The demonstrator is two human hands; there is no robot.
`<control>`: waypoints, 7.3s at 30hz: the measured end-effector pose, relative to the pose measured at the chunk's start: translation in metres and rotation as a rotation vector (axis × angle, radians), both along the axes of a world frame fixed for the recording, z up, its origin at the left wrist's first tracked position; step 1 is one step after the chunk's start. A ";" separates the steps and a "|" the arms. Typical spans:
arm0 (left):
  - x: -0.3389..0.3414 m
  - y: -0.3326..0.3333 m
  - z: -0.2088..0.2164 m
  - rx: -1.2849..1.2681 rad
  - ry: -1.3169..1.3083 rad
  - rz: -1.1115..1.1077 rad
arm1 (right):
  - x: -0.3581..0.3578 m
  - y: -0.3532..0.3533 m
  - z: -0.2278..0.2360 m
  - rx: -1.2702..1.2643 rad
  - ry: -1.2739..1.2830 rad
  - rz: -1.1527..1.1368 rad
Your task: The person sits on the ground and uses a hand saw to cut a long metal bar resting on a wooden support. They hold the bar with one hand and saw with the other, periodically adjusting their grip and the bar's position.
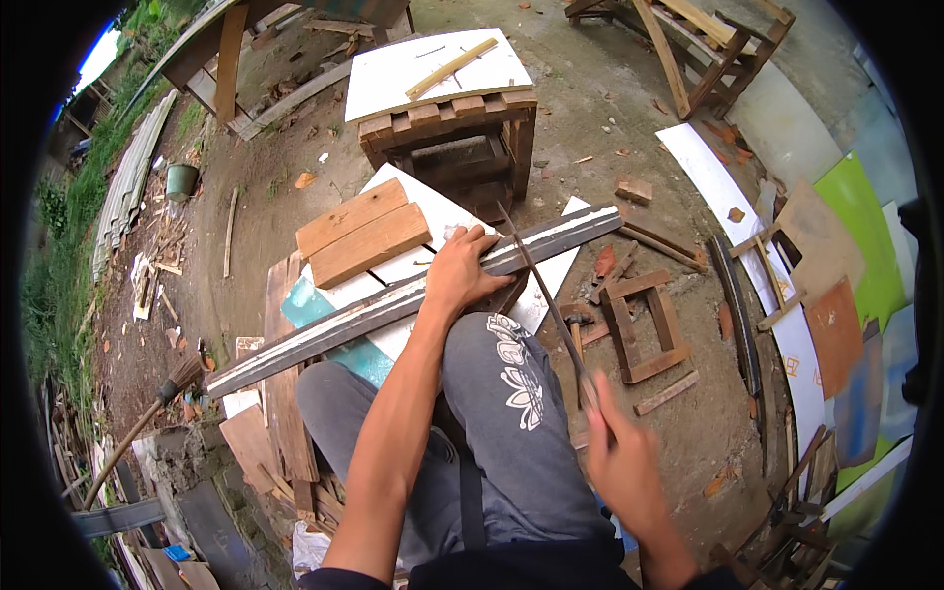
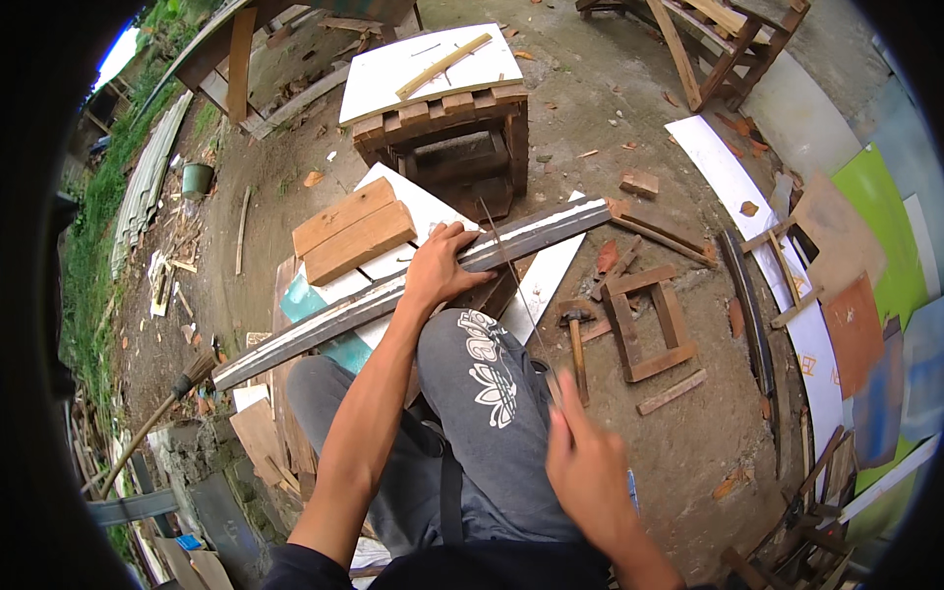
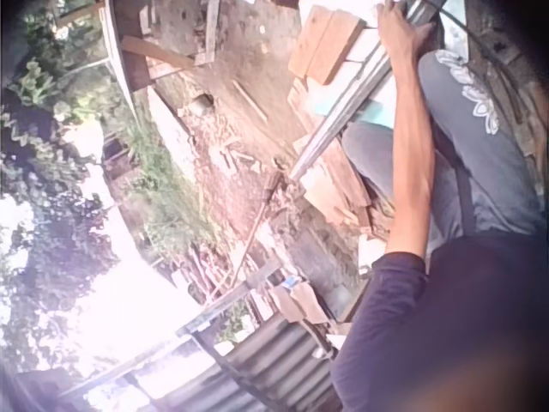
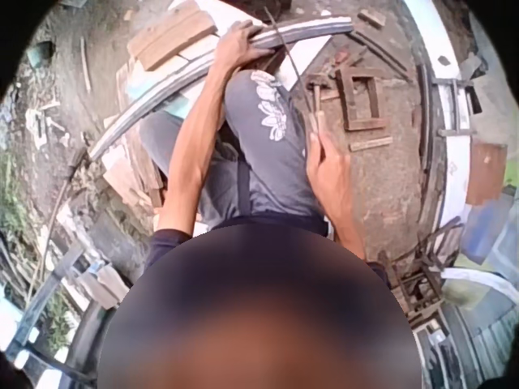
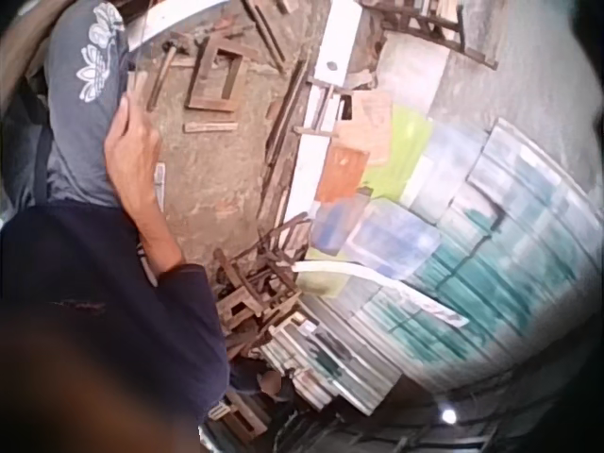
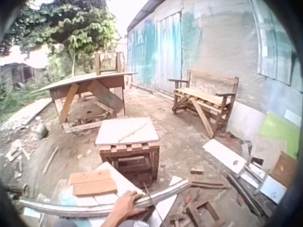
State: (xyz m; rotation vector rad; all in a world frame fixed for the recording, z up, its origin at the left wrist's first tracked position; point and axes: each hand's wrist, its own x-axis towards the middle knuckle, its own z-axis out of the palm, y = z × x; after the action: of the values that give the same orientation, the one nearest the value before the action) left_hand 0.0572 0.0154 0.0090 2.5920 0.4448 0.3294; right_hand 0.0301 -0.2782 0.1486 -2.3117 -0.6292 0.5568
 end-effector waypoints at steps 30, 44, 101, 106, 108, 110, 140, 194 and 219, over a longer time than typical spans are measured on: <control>0.006 0.004 0.006 -0.003 0.034 0.157 | 0.088 0.082 -0.116 0.412 -0.199 0.065; 0.007 0.005 0.010 -0.039 0.019 0.126 | 0.089 0.081 -0.132 0.316 -0.255 0.116; -0.009 0.011 -0.007 0.134 0.010 0.114 | 0.031 0.015 0.002 0.781 -0.145 -0.063; -0.020 0.004 0.022 -0.046 0.035 0.088 | 0.015 0.000 0.014 0.804 -0.287 -0.058; -0.021 0.002 0.052 -0.426 -0.259 0.170 | 0.009 -0.004 0.014 0.777 -0.231 -0.039; -0.026 0.007 0.094 -0.791 -0.477 0.207 | 0.003 -0.002 0.016 0.783 -0.228 0.005; -0.148 0.068 0.155 -0.719 -0.335 0.284 | 0.022 0.044 0.026 0.698 -0.362 0.408; 0.059 0.015 -0.018 -0.031 0.138 0.557 | 0.097 0.081 0.010 0.355 0.519 -0.375; 0.081 0.010 -0.001 -0.081 0.251 0.805 | 0.118 0.035 0.160 -0.329 0.715 0.102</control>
State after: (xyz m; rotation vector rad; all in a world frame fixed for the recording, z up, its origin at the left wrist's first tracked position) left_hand 0.1380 0.0256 0.0077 2.2637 1.5535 0.2333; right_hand 0.1476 -0.2431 0.3089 -2.1467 -0.3165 1.5335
